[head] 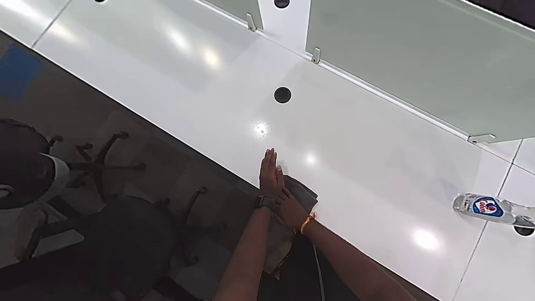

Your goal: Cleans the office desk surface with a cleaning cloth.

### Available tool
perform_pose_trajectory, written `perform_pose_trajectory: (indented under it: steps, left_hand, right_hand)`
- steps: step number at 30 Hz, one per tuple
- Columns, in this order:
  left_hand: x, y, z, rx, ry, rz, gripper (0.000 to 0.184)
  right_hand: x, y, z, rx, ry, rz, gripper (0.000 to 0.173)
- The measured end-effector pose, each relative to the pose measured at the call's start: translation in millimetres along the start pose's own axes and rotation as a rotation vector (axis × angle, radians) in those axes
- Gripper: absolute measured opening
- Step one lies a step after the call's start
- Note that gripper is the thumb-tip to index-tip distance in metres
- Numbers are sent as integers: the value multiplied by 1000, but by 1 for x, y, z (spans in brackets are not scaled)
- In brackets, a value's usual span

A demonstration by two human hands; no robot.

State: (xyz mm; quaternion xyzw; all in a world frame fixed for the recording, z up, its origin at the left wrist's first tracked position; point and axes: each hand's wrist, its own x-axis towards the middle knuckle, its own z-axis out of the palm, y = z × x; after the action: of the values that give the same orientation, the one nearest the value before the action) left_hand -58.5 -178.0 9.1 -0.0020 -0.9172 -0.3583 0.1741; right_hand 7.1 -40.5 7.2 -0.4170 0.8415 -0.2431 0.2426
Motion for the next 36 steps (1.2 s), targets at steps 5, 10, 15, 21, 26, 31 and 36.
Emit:
perform_pose_trajectory:
  steps: [5, 10, 15, 21, 26, 31, 36]
  left_hand:
    - [12, 12, 27, -5, -156, 38, 51]
    - [25, 26, 76, 16, -373, 203, 44]
    - [53, 39, 111, 50, -494, 309, 40]
    - [70, 37, 130, 119, -512, 249, 49]
    - [72, 40, 133, 195, -504, 175, 54]
    - [75, 43, 133, 212, -500, 155, 54]
    - [77, 44, 131, 234, -518, 174, 52]
  right_hand:
    - [-55, 73, -26, -113, 237, 198, 57]
    - [-72, 141, -66, -308, 367, 625, 66]
    - [-48, 166, -88, -333, 386, 682, 56]
    - [-22, 201, -117, -321, 532, 585, 45]
    - [-1, 221, -145, -311, 531, 579, 39]
    - [20, 237, -166, -293, 519, 632, 39]
    - [43, 257, -188, -271, 525, 650, 39]
